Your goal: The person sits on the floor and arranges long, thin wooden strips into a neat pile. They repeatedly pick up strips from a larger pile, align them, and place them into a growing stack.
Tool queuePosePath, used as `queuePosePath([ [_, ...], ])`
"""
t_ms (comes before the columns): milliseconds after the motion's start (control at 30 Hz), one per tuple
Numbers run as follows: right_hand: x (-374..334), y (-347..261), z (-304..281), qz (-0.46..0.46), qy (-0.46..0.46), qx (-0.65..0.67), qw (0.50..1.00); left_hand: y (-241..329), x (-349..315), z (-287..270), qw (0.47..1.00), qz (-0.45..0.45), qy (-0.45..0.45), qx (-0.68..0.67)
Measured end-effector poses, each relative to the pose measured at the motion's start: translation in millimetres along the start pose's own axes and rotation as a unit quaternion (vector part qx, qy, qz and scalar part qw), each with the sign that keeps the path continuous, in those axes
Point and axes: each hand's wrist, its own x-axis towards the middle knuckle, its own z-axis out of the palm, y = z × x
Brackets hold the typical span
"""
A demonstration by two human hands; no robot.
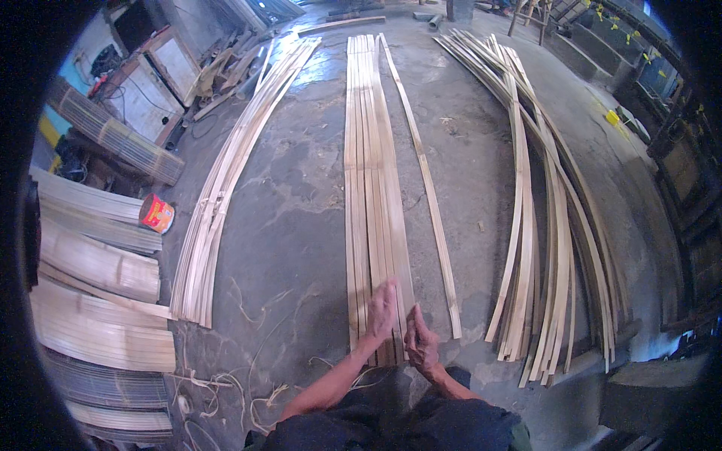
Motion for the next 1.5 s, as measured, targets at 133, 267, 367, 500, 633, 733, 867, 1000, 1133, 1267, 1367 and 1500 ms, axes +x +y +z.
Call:
queuePosePath([
  [133, 5, -41, 25, 0.078, -0.056, 0.058, 0.994, 70, 17, -18, 0.961, -0.096, 0.016, -0.257],
  [267, 11, -33, 67, 0.069, -0.093, 0.157, 0.981, 39, 37, -28, 0.973, 0.051, 0.195, 0.11],
  [367, 7, -31, 72, 0.069, -0.183, 0.039, 0.98, 14, 49, -63, 0.973, -0.078, 0.174, 0.13],
  [500, -13, -33, 74, 0.006, -0.259, -0.054, 0.964, -54, 48, -106, 0.954, -0.017, 0.199, 0.221],
  [633, -20, -30, 57, 0.014, -0.24, -0.064, 0.968, -50, 36, -93, 0.967, -0.068, 0.152, 0.193],
  [733, -13, -36, 51, 0.017, -0.24, -0.104, 0.965, -53, 30, -89, 0.964, -0.059, 0.16, 0.204],
  [867, -4, -26, 53, -0.023, -0.193, -0.048, 0.98, -83, 29, -100, 0.931, -0.023, 0.188, 0.312],
  [1000, 14, -32, 15, 0.076, -0.129, -0.052, 0.987, -41, 26, -79, 0.931, -0.141, 0.074, 0.329],
  [1133, 23, -30, 7, 0.048, -0.063, -0.058, 0.995, -43, 30, -89, 0.935, -0.131, 0.085, 0.319],
  [1267, 26, -21, -7, 0.071, -0.045, -0.065, 0.994, -53, 30, -90, 0.93, -0.112, 0.091, 0.339],
  [1367, 39, -18, -32, 0.046, -0.022, -0.197, 0.979, -45, 33, -92, 0.929, -0.131, 0.064, 0.339],
  [1500, 54, 10, -64, -0.055, 0.1, -0.469, 0.876, -48, 39, -94, 0.923, -0.144, 0.045, 0.355],
])
